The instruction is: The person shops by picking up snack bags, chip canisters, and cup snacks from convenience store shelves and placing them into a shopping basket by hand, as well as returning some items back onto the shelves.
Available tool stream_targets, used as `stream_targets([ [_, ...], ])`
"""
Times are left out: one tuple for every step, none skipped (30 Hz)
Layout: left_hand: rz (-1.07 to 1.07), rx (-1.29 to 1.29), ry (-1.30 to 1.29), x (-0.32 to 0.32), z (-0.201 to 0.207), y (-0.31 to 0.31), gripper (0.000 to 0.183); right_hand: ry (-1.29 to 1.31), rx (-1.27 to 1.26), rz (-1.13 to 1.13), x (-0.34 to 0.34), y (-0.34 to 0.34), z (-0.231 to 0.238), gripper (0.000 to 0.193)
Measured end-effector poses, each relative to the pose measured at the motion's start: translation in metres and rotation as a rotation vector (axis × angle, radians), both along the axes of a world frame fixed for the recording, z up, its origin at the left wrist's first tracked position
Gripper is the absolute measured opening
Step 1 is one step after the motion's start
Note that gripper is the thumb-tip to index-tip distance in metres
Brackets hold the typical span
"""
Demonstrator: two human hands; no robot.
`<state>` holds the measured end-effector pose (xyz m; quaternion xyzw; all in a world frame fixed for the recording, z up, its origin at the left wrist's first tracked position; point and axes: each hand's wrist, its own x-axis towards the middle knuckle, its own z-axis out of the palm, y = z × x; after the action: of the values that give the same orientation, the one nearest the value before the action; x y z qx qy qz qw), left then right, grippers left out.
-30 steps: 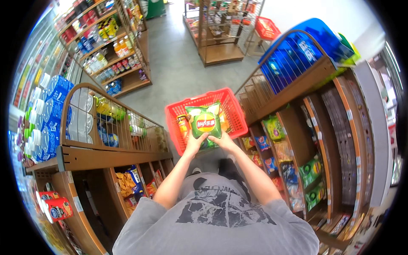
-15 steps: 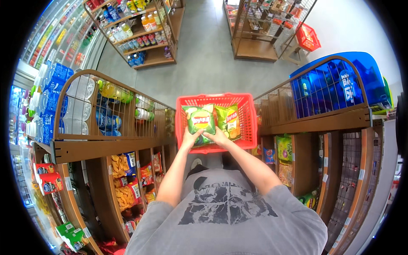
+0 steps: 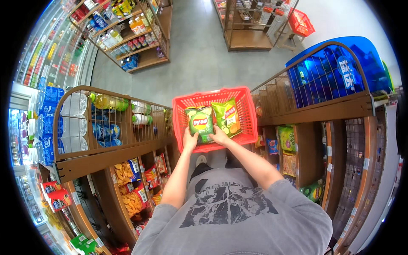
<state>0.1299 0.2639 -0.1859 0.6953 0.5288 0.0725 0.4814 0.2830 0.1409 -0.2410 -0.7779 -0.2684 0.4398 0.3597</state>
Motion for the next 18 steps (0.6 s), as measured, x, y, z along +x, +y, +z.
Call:
stream_targets([
  [0.033,0.006,0.011,-0.025,-0.006,0.003,0.070,-0.025,-0.076,0.039,-0.017,0.008,0.026,0.076],
  [0.050,-0.006,-0.002,-0.032,-0.006,0.004,0.066,-0.036,-0.070,0.034,-0.020,0.009,0.039,0.076],
  [0.058,-0.017,-0.017,-0.033,-0.004,0.006,0.062,-0.008,-0.081,0.020,-0.021,0.009,0.049,0.076],
  [0.038,-0.015,-0.032,-0.031,0.003,0.005,0.062,0.021,-0.095,-0.003,-0.022,0.005,0.057,0.076],
  [-0.005,0.072,-0.030,-0.029,0.010,0.003,0.060,0.007,-0.092,-0.030,-0.024,0.001,0.065,0.076],
  [-0.053,0.159,-0.031,-0.024,0.017,0.000,0.057,-0.032,-0.065,-0.072,-0.025,-0.003,0.073,0.074],
  [-0.089,0.202,-0.076,-0.019,0.021,-0.003,0.053,-0.069,-0.036,-0.116,-0.029,-0.008,0.083,0.072],
  [-0.134,0.207,-0.092,-0.011,0.032,-0.006,0.053,-0.108,-0.007,-0.172,-0.032,-0.009,0.093,0.070],
  [-0.173,0.154,-0.152,-0.004,0.043,-0.012,0.051,-0.178,-0.006,-0.228,-0.037,-0.016,0.103,0.059],
  [-0.215,0.099,-0.206,0.000,0.055,-0.017,0.049,-0.187,-0.004,-0.284,-0.042,-0.020,0.114,0.059],
  [-0.244,0.087,-0.320,0.003,0.059,-0.022,0.045,-0.186,0.070,-0.326,-0.047,-0.025,0.125,0.053],
  [-0.281,0.083,-0.357,0.006,0.070,-0.028,0.042,-0.187,0.136,-0.377,-0.055,-0.033,0.136,0.048],
  [-0.292,0.044,-0.395,0.004,0.077,-0.033,0.039,-0.171,0.161,-0.456,-0.068,-0.038,0.161,0.041],
  [-0.324,-0.005,-0.438,0.008,0.083,-0.041,0.036,-0.148,0.219,-0.521,-0.073,-0.049,0.172,0.037],
  [-0.334,-0.089,-0.533,0.012,0.075,-0.046,0.033,-0.191,0.257,-0.605,-0.079,-0.058,0.173,0.034],
  [-0.380,-0.051,-0.550,0.015,0.076,-0.055,0.032,-0.236,0.290,-0.689,-0.085,-0.068,0.170,0.031],
  [-0.431,-0.076,-0.539,0.019,0.081,-0.065,0.032,-0.252,0.311,-0.750,-0.089,-0.080,0.171,0.026],
  [-0.470,-0.095,-0.526,0.020,0.085,-0.072,0.032,-0.272,0.333,-0.798,-0.094,-0.091,0.175,0.023],
])
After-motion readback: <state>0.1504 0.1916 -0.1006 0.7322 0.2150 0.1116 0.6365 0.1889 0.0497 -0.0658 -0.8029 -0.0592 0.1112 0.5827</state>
